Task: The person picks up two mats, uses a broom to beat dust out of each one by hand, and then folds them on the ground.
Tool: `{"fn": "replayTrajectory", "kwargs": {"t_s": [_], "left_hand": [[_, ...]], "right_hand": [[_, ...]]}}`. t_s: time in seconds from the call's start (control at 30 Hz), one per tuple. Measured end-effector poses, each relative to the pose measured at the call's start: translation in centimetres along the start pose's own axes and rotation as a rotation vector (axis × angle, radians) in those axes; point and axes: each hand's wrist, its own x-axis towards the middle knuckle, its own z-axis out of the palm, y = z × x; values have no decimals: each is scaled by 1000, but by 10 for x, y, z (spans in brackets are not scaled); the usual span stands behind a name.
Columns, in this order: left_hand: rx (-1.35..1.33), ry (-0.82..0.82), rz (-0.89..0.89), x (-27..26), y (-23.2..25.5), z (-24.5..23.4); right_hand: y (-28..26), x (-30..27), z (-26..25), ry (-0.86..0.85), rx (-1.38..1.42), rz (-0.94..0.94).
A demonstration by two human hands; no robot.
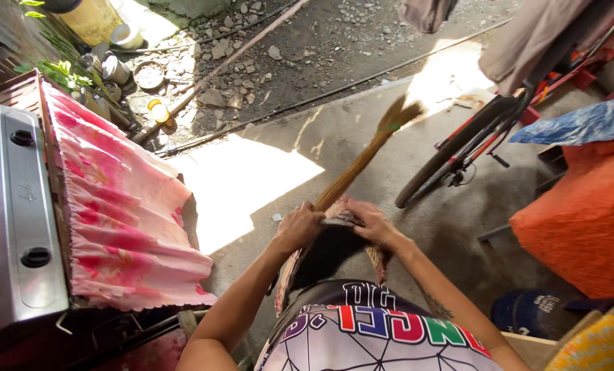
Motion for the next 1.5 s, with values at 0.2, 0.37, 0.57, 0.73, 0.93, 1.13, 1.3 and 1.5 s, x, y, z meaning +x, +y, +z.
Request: {"fn": "replayTrajectory", "kwargs": {"t_s": [0.2, 0.37, 0.57, 0.73, 0.93, 1.13, 1.3, 1.5], "left_hand": [[-46, 120, -52, 47, -58, -78], [-89, 223, -79, 90, -90, -118], [-98, 343, -85, 154, -120, -161], [-251, 338, -145, 218, -133, -210], [-349, 566, -73, 295, -139, -266], [-930, 594, -223, 338, -146, -317], [-1095, 823, 25, 366, -207, -337], [-990, 871, -133, 385, -316, -310]], "right_hand": [[98, -1, 23, 431, 399, 556], [144, 16, 39, 529, 682, 880], [174, 89, 47, 236, 762, 1239], [201, 148, 45, 149, 865, 1270], [232, 207, 32, 45, 1062, 1305], [253, 263, 35, 4, 1357, 1296], [281, 323, 21, 306, 1733, 1096], [372, 415, -122, 558, 1608, 250]]}}
